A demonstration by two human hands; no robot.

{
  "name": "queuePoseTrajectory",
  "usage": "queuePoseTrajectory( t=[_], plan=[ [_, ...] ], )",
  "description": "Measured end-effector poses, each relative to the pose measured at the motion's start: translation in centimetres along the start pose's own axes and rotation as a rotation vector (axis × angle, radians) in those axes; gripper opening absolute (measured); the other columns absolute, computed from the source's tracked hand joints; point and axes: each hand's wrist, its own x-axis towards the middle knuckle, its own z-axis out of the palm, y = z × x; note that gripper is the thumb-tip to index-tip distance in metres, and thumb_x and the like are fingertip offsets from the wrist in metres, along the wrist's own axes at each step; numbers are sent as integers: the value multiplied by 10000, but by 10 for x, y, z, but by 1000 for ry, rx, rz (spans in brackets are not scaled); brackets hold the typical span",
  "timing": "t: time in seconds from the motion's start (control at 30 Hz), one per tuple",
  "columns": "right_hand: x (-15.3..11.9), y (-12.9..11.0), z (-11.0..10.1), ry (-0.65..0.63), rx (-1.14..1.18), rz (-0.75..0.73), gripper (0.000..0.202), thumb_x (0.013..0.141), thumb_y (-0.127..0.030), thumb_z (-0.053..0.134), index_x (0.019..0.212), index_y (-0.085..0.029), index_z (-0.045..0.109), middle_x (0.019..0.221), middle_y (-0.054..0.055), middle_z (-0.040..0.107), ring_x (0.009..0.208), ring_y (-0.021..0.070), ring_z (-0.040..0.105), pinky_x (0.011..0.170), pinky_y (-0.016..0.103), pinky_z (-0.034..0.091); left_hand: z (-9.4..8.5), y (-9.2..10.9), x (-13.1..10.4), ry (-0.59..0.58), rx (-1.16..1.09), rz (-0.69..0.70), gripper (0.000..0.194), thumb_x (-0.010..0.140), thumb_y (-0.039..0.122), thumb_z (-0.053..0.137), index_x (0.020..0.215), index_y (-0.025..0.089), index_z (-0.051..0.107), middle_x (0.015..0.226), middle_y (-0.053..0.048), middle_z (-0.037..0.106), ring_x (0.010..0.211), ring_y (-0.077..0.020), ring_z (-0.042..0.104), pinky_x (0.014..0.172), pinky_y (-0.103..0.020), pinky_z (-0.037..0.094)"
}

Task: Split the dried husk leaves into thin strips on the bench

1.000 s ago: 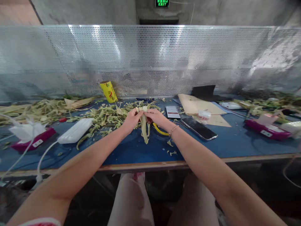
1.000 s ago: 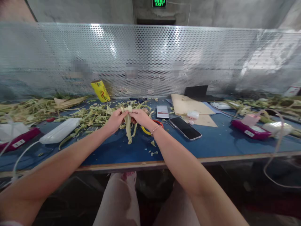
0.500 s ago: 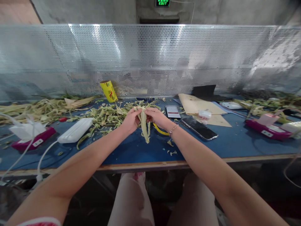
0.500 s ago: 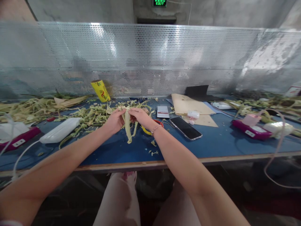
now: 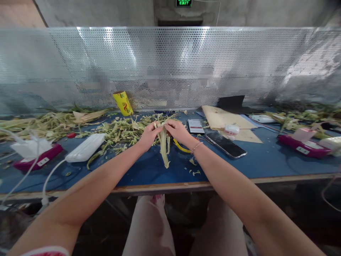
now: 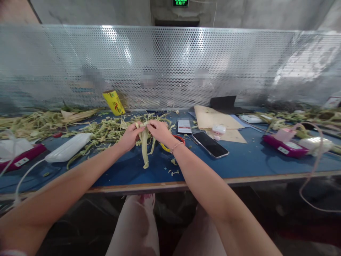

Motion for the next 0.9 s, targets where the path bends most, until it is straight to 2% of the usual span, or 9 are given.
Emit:
queuePoseTrajectory(
  t=[0.1, 0.2, 0.37, 0.53, 0.73, 0.8, 0.9],
  plan=[
    [-1, -1, 0, 3, 2, -3, 234, 787, -287, 388, 575, -189, 376, 545, -38, 408, 549, 98, 389, 560, 231, 291, 3, 6, -3, -12, -63, -50, 162, 625, 213, 602, 642, 169, 447, 535, 65, 433, 497, -71, 435, 512, -211, 370],
    [0, 2, 0, 60, -15, 12, 235, 780, -285, 390, 565, -193, 360, 528, -43, 371, 542, 99, 362, 555, 232, 277, 5, 11, -3, 26, -160, -91, 144, 592, 156, 589, 682, 165, 478, 575, 52, 491, 525, -84, 488, 533, -228, 411],
    [2, 11, -2, 175, -71, 23, 214, 758, -254, 393, 561, -197, 333, 529, -47, 324, 535, 99, 323, 543, 233, 253, 2, 10, 3, 118, -208, -86, 229, 555, 104, 640, 748, 152, 527, 618, 32, 552, 540, -99, 543, 545, -253, 456],
    [3, 12, -5, 217, -148, 64, 213, 736, -221, 398, 556, -204, 286, 519, -49, 309, 524, 102, 304, 544, 242, 240, -3, 7, 6, 149, -210, -63, 312, 539, 106, 713, 803, 143, 551, 646, 21, 592, 608, -108, 596, 611, -257, 495],
    [3, 12, -6, 237, -206, 117, 198, 732, -203, 403, 554, -207, 317, 525, -39, 356, 543, 109, 324, 561, 249, 264, -3, 8, 6, 122, -178, -53, 250, 671, 152, 647, 913, 141, 583, 714, -27, 642, 668, -130, 616, 674, -295, 513],
    [5, 13, -5, 214, -141, 154, 176, 743, -238, 420, 579, -203, 365, 548, -36, 394, 562, 110, 362, 572, 243, 298, -3, 8, 6, 112, -168, -64, 217, 726, 175, 597, 941, 148, 590, 802, -55, 659, 746, -143, 623, 728, -317, 510],
    [6, 12, -2, 91, 61, 253, 175, 754, -334, 459, 651, -193, 444, 608, -21, 470, 596, 113, 439, 572, 237, 363, -3, 7, 7, 101, -153, -74, 212, 786, 207, 528, 982, 167, 599, 951, -83, 656, 864, -157, 616, 795, -327, 491]
  ],
)
